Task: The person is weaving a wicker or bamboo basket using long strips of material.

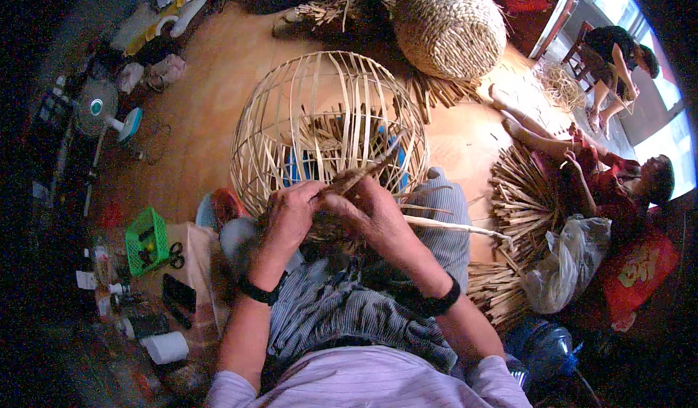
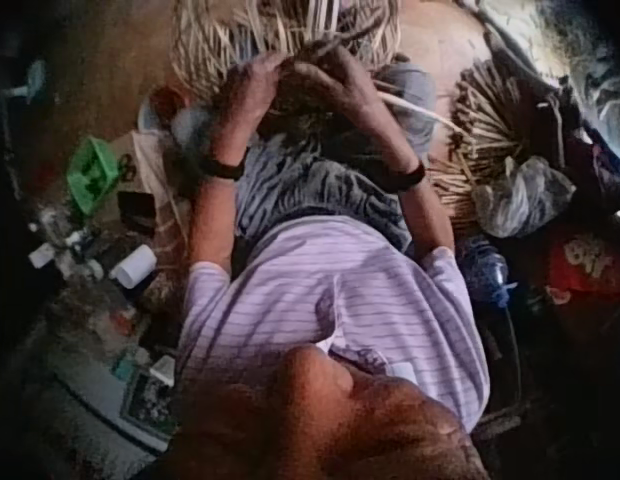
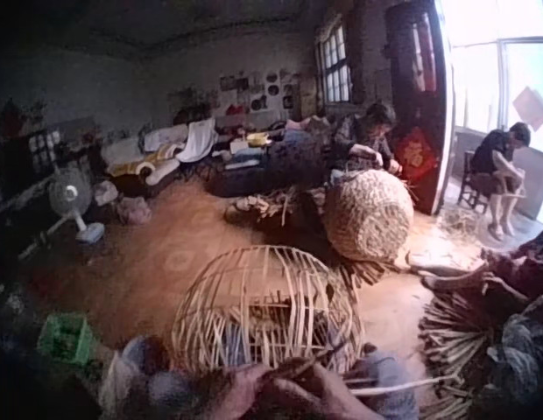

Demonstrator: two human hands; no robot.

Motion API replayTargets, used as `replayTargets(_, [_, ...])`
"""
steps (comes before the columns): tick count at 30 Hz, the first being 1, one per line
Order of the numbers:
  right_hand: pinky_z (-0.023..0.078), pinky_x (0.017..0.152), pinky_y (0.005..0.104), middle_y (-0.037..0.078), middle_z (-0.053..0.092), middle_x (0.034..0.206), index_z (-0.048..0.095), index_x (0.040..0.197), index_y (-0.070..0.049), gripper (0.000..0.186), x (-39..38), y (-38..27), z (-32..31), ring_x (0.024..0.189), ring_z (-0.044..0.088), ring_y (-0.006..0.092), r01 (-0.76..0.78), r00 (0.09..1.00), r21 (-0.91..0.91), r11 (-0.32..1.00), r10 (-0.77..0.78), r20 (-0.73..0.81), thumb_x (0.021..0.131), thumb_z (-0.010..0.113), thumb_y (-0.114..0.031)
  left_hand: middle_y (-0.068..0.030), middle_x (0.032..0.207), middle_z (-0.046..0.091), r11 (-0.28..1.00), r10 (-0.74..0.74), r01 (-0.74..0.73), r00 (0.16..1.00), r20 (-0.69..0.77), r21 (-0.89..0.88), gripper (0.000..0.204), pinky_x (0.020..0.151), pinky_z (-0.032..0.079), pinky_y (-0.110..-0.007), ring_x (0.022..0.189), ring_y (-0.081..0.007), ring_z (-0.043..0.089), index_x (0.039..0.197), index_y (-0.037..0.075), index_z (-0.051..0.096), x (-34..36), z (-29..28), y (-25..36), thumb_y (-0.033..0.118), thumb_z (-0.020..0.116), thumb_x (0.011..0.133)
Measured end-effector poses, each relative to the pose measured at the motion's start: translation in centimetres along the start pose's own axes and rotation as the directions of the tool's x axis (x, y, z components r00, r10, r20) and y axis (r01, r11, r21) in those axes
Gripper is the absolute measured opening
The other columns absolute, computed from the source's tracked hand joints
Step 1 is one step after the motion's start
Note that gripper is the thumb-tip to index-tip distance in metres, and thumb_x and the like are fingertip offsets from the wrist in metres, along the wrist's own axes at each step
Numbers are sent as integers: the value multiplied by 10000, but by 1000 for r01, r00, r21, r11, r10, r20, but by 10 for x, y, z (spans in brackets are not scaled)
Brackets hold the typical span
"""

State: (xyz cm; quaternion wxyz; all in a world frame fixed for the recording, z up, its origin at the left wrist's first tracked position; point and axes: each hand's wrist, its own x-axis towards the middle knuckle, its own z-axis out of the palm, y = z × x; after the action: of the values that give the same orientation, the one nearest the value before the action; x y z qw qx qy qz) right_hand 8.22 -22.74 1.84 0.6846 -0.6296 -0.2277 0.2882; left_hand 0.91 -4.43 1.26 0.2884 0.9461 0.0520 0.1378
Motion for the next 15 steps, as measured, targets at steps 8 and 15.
replayTargets(8, [538,585,294,75,715,872,635,1071,21,234,50,-7,-24,703,670,138,33,986,112,993,-15,-163,1013,688,-199,-192,962,747,994,-80,77,996,-41,-78,399,710,564,-449,873,-402,734,1336,138,569,-2,1,13,112,700,960])
replayTargets(15, [521,649,399,152,702,855,653,987,20,195,82,-4,-28,735,671,278,290,929,-433,854,-359,-86,900,755,-121,-183,1102,745,995,-10,-10,981,-195,-103,369,849,588,-423,1021,-365,734,1312,136,602,-6,17,7,37,659,961])
